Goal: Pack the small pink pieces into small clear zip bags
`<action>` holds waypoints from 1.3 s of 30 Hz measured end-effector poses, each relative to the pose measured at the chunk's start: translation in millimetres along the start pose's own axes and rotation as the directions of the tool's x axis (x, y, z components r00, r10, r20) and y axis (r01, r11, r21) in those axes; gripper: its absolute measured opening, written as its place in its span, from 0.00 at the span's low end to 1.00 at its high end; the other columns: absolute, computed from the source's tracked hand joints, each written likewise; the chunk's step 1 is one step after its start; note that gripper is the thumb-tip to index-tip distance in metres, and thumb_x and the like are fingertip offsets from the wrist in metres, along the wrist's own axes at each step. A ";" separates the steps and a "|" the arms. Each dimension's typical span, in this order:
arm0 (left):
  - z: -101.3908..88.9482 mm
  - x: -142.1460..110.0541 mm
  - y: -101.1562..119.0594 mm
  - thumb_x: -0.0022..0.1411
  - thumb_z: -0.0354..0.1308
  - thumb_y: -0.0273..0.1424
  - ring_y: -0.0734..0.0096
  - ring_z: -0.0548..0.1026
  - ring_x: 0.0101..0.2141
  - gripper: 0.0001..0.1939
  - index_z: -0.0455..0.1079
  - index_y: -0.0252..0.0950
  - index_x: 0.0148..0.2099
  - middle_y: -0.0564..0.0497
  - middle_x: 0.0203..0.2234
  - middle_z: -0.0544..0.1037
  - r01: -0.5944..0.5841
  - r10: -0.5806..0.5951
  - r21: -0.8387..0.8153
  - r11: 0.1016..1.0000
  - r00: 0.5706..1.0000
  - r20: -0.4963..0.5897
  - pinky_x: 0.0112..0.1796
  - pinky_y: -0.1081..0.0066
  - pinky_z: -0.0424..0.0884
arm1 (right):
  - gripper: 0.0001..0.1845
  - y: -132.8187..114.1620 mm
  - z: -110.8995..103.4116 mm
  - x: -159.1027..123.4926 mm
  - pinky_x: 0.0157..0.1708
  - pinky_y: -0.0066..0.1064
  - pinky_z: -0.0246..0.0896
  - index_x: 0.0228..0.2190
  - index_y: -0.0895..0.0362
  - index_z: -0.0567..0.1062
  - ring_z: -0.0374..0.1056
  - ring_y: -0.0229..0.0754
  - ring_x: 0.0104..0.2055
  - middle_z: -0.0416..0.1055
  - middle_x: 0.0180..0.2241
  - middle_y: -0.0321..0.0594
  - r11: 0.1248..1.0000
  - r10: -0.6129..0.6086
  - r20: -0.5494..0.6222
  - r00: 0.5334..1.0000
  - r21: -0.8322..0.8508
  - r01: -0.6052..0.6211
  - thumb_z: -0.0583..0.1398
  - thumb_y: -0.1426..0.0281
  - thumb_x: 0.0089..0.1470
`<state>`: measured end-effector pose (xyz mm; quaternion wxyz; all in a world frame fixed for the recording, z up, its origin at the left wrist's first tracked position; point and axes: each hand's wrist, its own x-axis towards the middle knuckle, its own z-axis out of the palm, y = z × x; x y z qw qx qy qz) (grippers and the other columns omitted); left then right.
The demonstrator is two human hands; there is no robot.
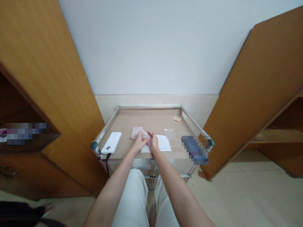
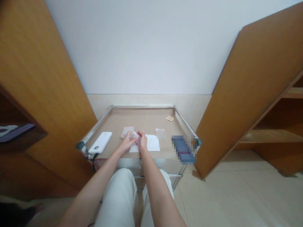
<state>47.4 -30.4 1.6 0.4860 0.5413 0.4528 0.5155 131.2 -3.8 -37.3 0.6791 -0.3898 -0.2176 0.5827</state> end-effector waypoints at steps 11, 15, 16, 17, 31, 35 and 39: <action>0.2 5.2 -5.8 0.38 0.60 0.25 0.65 0.65 0.42 0.26 0.61 0.37 0.44 0.46 0.40 0.68 -0.107 0.109 0.095 0.990 0.994 -0.022 0.43 0.68 0.60 | 0.17 2.7 -1.8 4.5 0.31 0.29 0.62 0.26 0.60 0.72 0.68 0.38 0.29 0.73 0.29 0.41 0.999 -0.024 0.003 1.000 0.040 0.024 0.50 0.62 0.48; 2.5 2.9 -5.6 0.36 0.61 0.23 0.63 0.65 0.43 0.30 0.60 0.36 0.46 0.45 0.43 0.66 -0.125 0.120 0.143 0.982 0.992 0.041 0.41 0.67 0.61 | 0.18 7.2 -3.5 7.7 0.30 0.31 0.63 0.28 0.61 0.72 0.68 0.39 0.30 0.73 0.28 0.42 0.997 -0.042 0.051 0.998 0.063 0.039 0.50 0.60 0.47; 2.8 2.8 -6.5 0.36 0.61 0.23 0.63 0.65 0.43 0.31 0.60 0.36 0.46 0.44 0.44 0.66 -0.127 0.121 0.150 0.980 0.992 0.046 0.41 0.67 0.61 | 0.18 8.4 -4.1 8.6 0.29 0.31 0.63 0.29 0.61 0.72 0.68 0.39 0.30 0.73 0.28 0.42 0.997 -0.048 0.063 0.997 0.065 0.044 0.50 0.60 0.47; 2.9 3.1 -7.6 0.36 0.61 0.23 0.63 0.65 0.43 0.31 0.60 0.36 0.47 0.44 0.44 0.66 -0.126 0.121 0.159 0.979 0.992 0.045 0.41 0.67 0.61 | 0.18 9.6 -4.7 9.5 0.29 0.30 0.63 0.29 0.61 0.72 0.68 0.40 0.30 0.73 0.28 0.42 0.997 -0.056 0.071 0.996 0.065 0.052 0.50 0.59 0.47; -2.3 11.6 -23.3 0.37 0.61 0.24 0.76 0.67 0.25 0.28 0.61 0.34 0.44 0.44 0.39 0.68 -0.062 0.063 0.115 0.991 0.998 -0.007 0.26 0.74 0.65 | 0.15 4.5 -2.9 7.1 0.31 0.29 0.62 0.26 0.60 0.72 0.68 0.38 0.31 0.73 0.31 0.42 0.997 -0.049 0.000 0.999 0.063 0.049 0.51 0.63 0.47; -5.3 7.2 -12.0 0.34 0.63 0.24 0.77 0.67 0.25 0.24 0.64 0.34 0.39 0.47 0.35 0.70 -0.047 0.047 -0.034 0.998 0.999 -0.026 0.27 0.76 0.63 | 0.16 0.9 -1.9 3.6 0.24 0.27 0.61 0.26 0.59 0.72 0.68 0.39 0.29 0.73 0.31 0.44 0.999 -0.046 0.003 0.999 0.019 0.046 0.50 0.62 0.47; -10.9 -2.8 -2.7 0.35 0.63 0.26 0.80 0.67 0.23 0.23 0.65 0.34 0.39 0.50 0.29 0.72 0.038 -0.036 -0.238 0.970 0.999 0.014 0.21 0.80 0.59 | 0.19 -1.0 -1.2 1.4 0.17 0.26 0.57 0.27 0.59 0.72 0.67 0.39 0.26 0.72 0.32 0.46 1.000 -0.018 0.020 1.000 -0.023 0.019 0.49 0.59 0.47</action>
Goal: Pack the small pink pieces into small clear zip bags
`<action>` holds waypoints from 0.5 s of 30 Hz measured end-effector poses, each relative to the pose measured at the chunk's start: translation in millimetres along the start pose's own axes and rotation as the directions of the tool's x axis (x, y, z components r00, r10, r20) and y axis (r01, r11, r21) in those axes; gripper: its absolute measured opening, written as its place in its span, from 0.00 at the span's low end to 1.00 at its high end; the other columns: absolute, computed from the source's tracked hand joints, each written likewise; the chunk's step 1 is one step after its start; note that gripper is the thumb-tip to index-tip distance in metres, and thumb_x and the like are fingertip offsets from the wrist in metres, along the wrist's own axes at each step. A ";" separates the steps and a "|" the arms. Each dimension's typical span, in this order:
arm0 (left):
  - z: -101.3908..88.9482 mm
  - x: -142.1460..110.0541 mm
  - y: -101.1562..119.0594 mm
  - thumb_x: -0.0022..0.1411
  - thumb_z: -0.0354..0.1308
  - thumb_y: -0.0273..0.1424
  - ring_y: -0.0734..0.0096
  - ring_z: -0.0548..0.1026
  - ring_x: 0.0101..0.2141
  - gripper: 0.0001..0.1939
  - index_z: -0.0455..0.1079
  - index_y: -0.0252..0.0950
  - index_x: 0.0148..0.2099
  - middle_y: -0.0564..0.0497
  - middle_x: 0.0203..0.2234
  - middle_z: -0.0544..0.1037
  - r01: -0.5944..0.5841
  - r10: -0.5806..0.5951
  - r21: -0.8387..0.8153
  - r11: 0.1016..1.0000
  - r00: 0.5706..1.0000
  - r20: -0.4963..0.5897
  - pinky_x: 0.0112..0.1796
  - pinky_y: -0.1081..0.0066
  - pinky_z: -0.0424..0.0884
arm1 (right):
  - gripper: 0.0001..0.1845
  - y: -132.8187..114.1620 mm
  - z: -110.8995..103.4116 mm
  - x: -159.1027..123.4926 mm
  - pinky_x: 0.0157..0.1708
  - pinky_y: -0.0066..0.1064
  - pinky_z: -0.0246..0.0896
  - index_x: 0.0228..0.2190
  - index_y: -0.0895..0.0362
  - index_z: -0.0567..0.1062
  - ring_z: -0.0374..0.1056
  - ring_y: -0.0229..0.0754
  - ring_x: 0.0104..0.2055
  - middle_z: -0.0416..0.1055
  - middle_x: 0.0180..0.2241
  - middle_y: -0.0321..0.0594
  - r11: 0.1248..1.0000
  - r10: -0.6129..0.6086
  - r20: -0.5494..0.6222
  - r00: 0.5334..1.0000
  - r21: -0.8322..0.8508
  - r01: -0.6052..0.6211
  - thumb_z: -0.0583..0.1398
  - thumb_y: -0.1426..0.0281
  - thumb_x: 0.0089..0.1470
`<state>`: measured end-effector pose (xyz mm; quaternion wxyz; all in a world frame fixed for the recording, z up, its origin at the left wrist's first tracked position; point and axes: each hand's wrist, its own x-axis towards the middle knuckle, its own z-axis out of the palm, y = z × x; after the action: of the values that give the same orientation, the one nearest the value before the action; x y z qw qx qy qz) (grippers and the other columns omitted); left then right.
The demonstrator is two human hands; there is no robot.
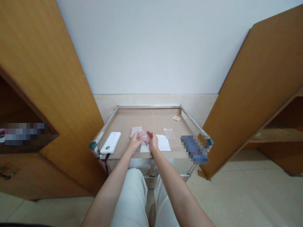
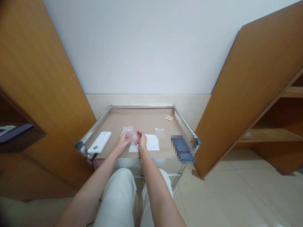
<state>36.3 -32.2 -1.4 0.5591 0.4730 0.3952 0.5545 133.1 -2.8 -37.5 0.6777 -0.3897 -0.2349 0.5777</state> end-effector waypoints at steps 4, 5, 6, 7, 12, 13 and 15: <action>-7.1 -8.9 -0.8 0.37 0.63 0.26 0.82 0.65 0.20 0.20 0.66 0.34 0.37 0.52 0.27 0.72 0.081 -0.074 -0.205 0.975 0.996 0.044 0.17 0.81 0.53 | 0.17 -0.6 1.0 -0.6 0.21 0.26 0.59 0.25 0.59 0.72 0.68 0.39 0.31 0.72 0.32 0.45 1.000 0.000 -0.034 0.999 0.023 0.001 0.50 0.61 0.46; -8.8 -10.1 -1.6 0.37 0.63 0.25 0.82 0.65 0.21 0.18 0.66 0.33 0.36 0.52 0.27 0.72 0.090 -0.081 -0.253 0.963 0.996 0.046 0.18 0.81 0.54 | 0.16 -0.5 1.4 -0.7 0.23 0.26 0.60 0.25 0.59 0.72 0.67 0.39 0.33 0.72 0.32 0.45 0.999 -0.004 -0.047 0.999 0.033 0.006 0.50 0.61 0.46; -10.3 -11.0 -2.4 0.38 0.62 0.25 0.82 0.66 0.22 0.17 0.67 0.33 0.35 0.52 0.27 0.72 0.097 -0.086 -0.294 0.951 0.995 0.048 0.19 0.81 0.55 | 0.15 -0.2 1.8 -0.8 0.25 0.26 0.60 0.24 0.59 0.72 0.67 0.39 0.34 0.73 0.31 0.44 0.999 -0.010 -0.055 0.998 0.038 0.012 0.51 0.62 0.46; -11.5 -11.5 -3.0 0.38 0.62 0.24 0.82 0.66 0.22 0.16 0.67 0.32 0.34 0.52 0.26 0.72 0.104 -0.092 -0.324 0.940 0.994 0.052 0.20 0.80 0.56 | 0.15 0.2 2.2 -0.8 0.26 0.26 0.60 0.24 0.59 0.72 0.67 0.39 0.34 0.73 0.31 0.44 0.999 -0.016 -0.059 0.998 0.036 0.018 0.51 0.62 0.45; -15.0 -11.4 -5.0 0.40 0.61 0.22 0.80 0.68 0.25 0.14 0.68 0.33 0.34 0.52 0.28 0.73 0.137 -0.118 -0.383 0.913 0.990 0.072 0.23 0.80 0.60 | 0.15 3.2 3.3 -0.9 0.22 0.24 0.58 0.24 0.59 0.73 0.67 0.37 0.30 0.73 0.30 0.43 0.997 -0.072 -0.083 0.994 -0.038 0.069 0.52 0.63 0.44; -15.6 -11.3 -5.7 0.40 0.61 0.22 0.80 0.68 0.26 0.14 0.68 0.33 0.34 0.52 0.28 0.73 0.136 -0.118 -0.388 0.912 0.991 0.069 0.24 0.80 0.60 | 0.15 3.4 3.5 -1.0 0.20 0.24 0.57 0.24 0.59 0.73 0.67 0.37 0.29 0.73 0.30 0.43 0.995 -0.085 -0.084 0.993 -0.055 0.081 0.52 0.63 0.44; -17.0 -11.0 -7.3 0.40 0.61 0.22 0.81 0.68 0.26 0.15 0.68 0.33 0.35 0.52 0.28 0.73 0.131 -0.116 -0.394 0.910 0.991 0.063 0.24 0.80 0.60 | 0.15 2.6 4.3 -1.6 0.18 0.23 0.55 0.24 0.60 0.73 0.66 0.36 0.26 0.72 0.28 0.42 0.991 -0.106 -0.081 0.991 -0.085 0.099 0.52 0.63 0.43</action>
<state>20.9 -41.2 -13.5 0.6846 0.3345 0.2930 0.5776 127.8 -3.2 -36.9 0.6997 -0.4283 -0.2485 0.5150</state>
